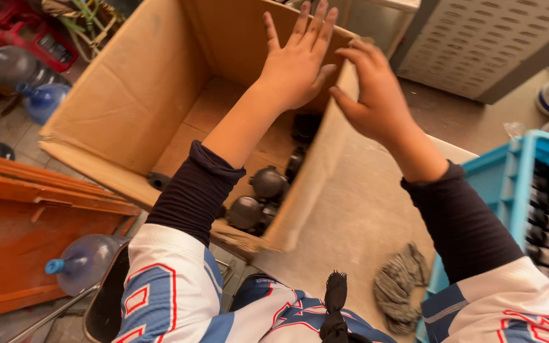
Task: The person takes black metal parts from a cardboard box, wipes them with a cloth, and places them into a blue plastic crate. The person repeats this process for several parts.
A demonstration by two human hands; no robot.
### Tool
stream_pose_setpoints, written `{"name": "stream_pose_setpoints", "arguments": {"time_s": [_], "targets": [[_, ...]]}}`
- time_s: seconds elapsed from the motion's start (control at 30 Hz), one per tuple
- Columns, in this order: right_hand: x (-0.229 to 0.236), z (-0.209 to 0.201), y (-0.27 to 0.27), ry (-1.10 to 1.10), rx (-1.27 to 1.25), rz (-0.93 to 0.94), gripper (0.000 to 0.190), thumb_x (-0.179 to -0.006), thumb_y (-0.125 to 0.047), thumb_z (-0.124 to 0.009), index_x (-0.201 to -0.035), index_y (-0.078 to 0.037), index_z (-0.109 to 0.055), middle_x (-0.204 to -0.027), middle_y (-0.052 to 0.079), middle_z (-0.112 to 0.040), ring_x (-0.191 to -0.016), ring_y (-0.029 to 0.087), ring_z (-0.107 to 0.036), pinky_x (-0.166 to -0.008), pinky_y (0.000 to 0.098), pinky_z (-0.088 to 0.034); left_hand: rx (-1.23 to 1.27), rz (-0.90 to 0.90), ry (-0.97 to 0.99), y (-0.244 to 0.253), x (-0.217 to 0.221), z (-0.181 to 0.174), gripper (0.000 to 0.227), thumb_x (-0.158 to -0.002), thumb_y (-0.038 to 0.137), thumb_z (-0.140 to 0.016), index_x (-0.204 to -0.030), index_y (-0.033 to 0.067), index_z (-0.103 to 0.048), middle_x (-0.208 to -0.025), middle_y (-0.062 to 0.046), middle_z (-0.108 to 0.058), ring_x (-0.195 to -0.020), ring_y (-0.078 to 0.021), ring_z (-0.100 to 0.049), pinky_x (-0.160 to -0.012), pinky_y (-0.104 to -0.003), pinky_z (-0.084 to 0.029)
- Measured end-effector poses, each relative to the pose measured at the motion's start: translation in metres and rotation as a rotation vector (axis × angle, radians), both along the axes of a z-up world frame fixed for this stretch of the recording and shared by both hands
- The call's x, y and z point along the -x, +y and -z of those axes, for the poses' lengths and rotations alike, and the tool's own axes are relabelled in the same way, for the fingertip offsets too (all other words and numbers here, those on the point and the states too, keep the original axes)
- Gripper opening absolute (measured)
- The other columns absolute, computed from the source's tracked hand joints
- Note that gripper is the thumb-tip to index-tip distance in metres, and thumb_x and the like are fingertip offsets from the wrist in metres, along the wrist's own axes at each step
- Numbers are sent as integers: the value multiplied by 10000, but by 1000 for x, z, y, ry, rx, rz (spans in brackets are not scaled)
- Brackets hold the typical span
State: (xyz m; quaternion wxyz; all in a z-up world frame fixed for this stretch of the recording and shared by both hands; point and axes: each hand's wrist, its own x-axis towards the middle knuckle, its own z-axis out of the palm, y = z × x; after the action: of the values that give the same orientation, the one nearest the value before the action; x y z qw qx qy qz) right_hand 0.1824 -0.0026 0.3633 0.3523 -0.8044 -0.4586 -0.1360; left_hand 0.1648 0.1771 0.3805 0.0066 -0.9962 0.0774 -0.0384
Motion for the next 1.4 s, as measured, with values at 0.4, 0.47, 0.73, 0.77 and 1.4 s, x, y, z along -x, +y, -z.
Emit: {"name": "stream_pose_setpoints", "arguments": {"time_s": [0.4,0.47,0.73,0.77,1.4], "targets": [[-42,118,210,541,1490,144,980,-670,-314,-835,-1509,-147,-358,-1466,143,-479,-1369,373,-406,-1100,696,62,30,-7,902,93,3,191,1577,-394,929,-627,-1566,88,9,-1627,-166,22,-1477,-436,-35,-1107,-738,-74],[-29,148,208,462,1545,107,895,-633,-251,-847,-1430,-136,-457,-1374,138,-553,-1305,360,-476,-1099,718,9,114,7,964,97,26,190,1598,-377,830,-733,-1551,60,30,-1600,-213,-63,-1441,-455,-150,-1093,-721,-171],[9,182,201,157,1752,-143,776,-893,-289,-659,-1543,-217,-241,-1562,41,-335,-1438,279,-290,-1169,639,-45,475,-63,915,93,56,273,1363,-385,576,-902,-1424,-66,-295,-1315,-252,-511,-1186,-395,-556,-934,-501,-516],[13,170,204,174,1749,-188,844,-857,-243,-694,-1547,-192,-209,-1559,54,-334,-1441,281,-282,-1177,628,-30,478,-47,868,92,52,292,1263,-394,548,-903,-1358,-72,-373,-1253,-228,-538,-1136,-377,-587,-905,-482,-541],[-41,18,102,82,225,-89,975,-652,-81,-771,-1456,94,-246,-1431,348,-309,-1363,473,-306,-1146,442,-278,762,470,-222,122,-39,88,1085,-652,158,-907,-1433,36,-165,-1416,-232,-355,-1358,-382,-435,-1163,-390,-390]]}}
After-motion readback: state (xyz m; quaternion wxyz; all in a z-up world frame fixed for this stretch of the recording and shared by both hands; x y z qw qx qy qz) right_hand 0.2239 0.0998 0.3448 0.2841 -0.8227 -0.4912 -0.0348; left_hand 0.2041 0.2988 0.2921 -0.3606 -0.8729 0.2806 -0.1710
